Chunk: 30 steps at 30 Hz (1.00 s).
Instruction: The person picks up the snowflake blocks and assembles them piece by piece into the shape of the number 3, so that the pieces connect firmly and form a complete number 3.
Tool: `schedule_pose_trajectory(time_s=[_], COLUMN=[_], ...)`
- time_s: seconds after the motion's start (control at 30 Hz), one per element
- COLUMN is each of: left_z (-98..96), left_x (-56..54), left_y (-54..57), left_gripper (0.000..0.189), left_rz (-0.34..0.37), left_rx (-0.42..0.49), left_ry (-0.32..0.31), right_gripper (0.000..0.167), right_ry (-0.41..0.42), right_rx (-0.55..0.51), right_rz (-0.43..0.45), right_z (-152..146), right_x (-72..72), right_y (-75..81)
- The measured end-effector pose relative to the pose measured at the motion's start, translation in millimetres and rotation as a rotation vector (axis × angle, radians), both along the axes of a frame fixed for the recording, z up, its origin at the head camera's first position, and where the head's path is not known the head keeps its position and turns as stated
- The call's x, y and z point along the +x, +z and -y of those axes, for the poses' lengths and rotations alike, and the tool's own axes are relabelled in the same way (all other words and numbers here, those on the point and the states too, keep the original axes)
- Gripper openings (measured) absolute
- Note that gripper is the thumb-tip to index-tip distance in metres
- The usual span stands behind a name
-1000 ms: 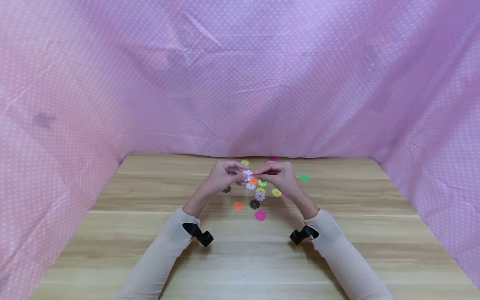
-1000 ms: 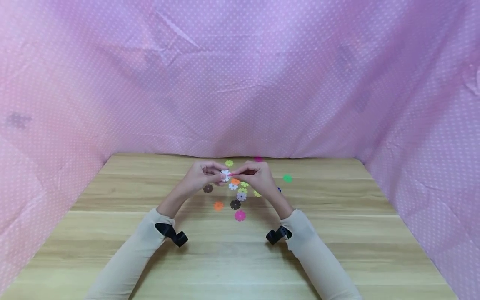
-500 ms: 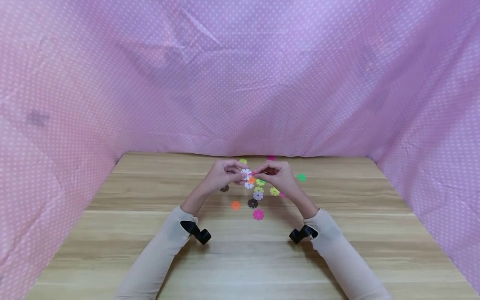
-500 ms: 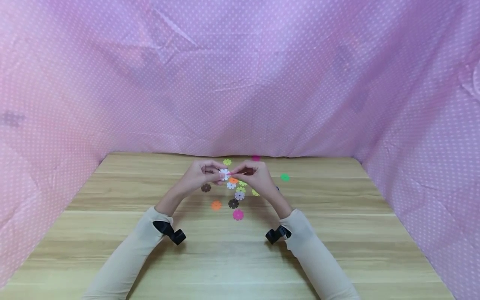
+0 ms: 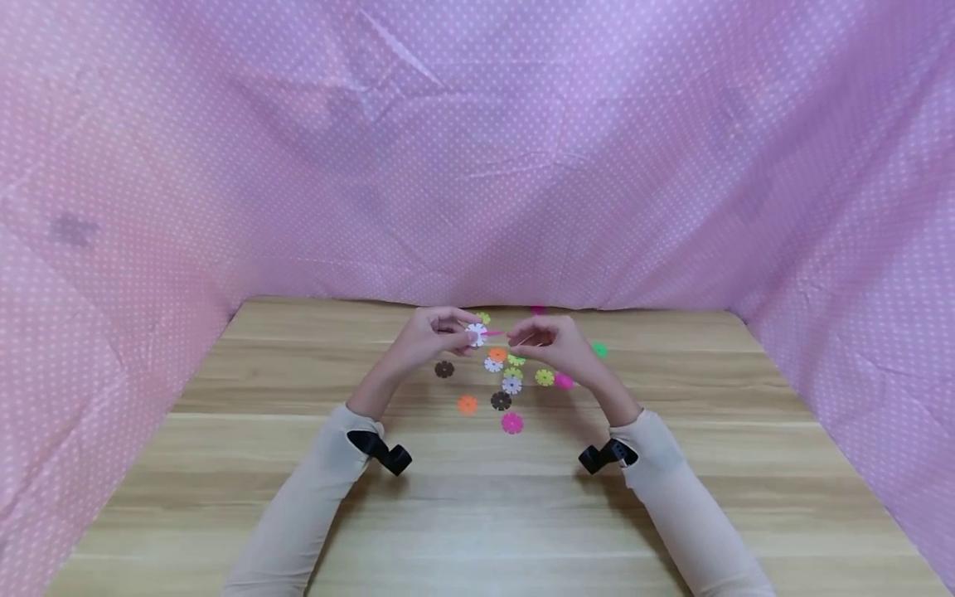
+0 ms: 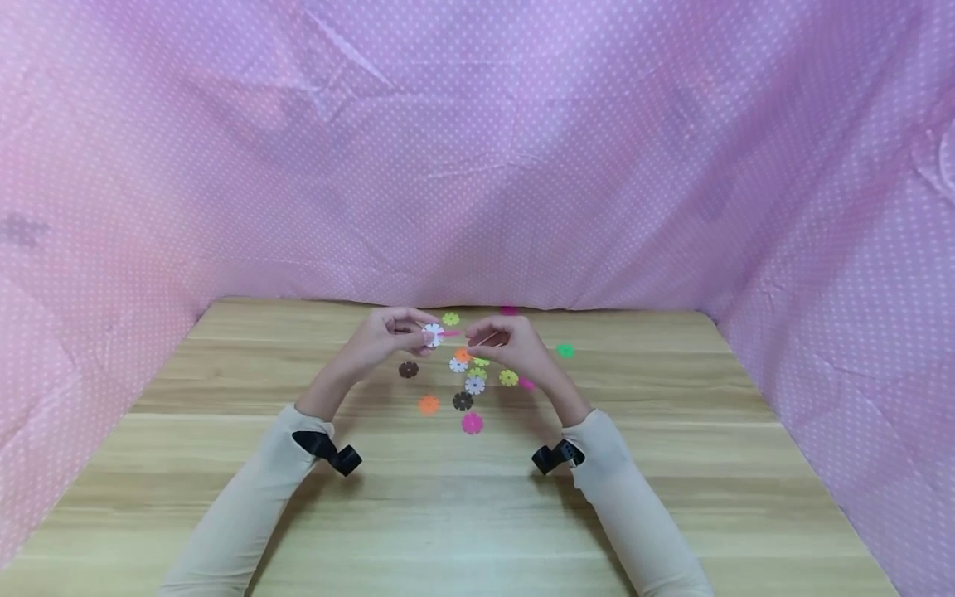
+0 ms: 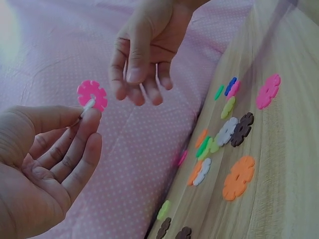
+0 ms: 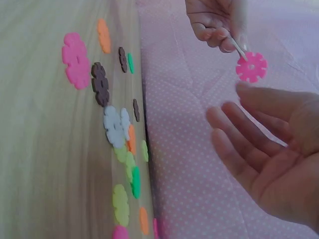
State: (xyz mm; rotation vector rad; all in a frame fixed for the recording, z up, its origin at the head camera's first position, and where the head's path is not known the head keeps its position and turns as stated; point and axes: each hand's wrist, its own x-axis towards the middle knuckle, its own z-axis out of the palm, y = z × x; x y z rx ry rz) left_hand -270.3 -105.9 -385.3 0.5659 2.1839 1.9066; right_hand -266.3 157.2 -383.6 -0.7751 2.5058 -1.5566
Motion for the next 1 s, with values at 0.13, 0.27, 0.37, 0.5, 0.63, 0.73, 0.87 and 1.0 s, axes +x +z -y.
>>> schedule_pose_trajectory(time_s=[0.13,0.27,0.37,0.5,0.63,0.73,0.87,1.0], left_z=[3.8,6.8,8.0,7.5,9.1,9.9,11.0,12.2], left_x=[0.2,-0.2,-0.7,-1.3,-2.0,-2.0,-1.6,0.0], left_y=[2.8,2.6,2.1,2.2,2.8,2.3,0.7,1.5], left_gripper=[0.032,0.033,0.034,0.033,0.032,0.031,0.029,0.027], left_rz=[-0.003,0.001,0.012,0.017,0.016,0.021,0.024,0.016], left_rx=[-0.011,-0.017,-0.019,-0.029,-0.033,-0.030,-0.030,-0.033], left_ry=[0.004,-0.003,-0.006,-0.011,-0.011,-0.009,-0.012,-0.011], right_gripper=[0.025,0.023,0.021,0.019,0.020,0.022,0.025,0.020], right_ry=[0.121,0.245,0.318,0.401,0.434,0.441,0.451,0.432], right_rx=[0.086,0.173,0.240,0.281,0.315,0.370,0.444,0.486], right_rz=[0.004,0.022,0.030,0.012,0.016,0.021,0.017,0.013], right_z=[-3,-5,-5,-4,-1,1,5,8], right_x=[-0.3,1.2,3.6,6.8,9.2,12.6,17.4,20.8], right_y=[1.3,-4.7,-11.5,-18.7,-22.3,-23.3,-25.5,-26.7])
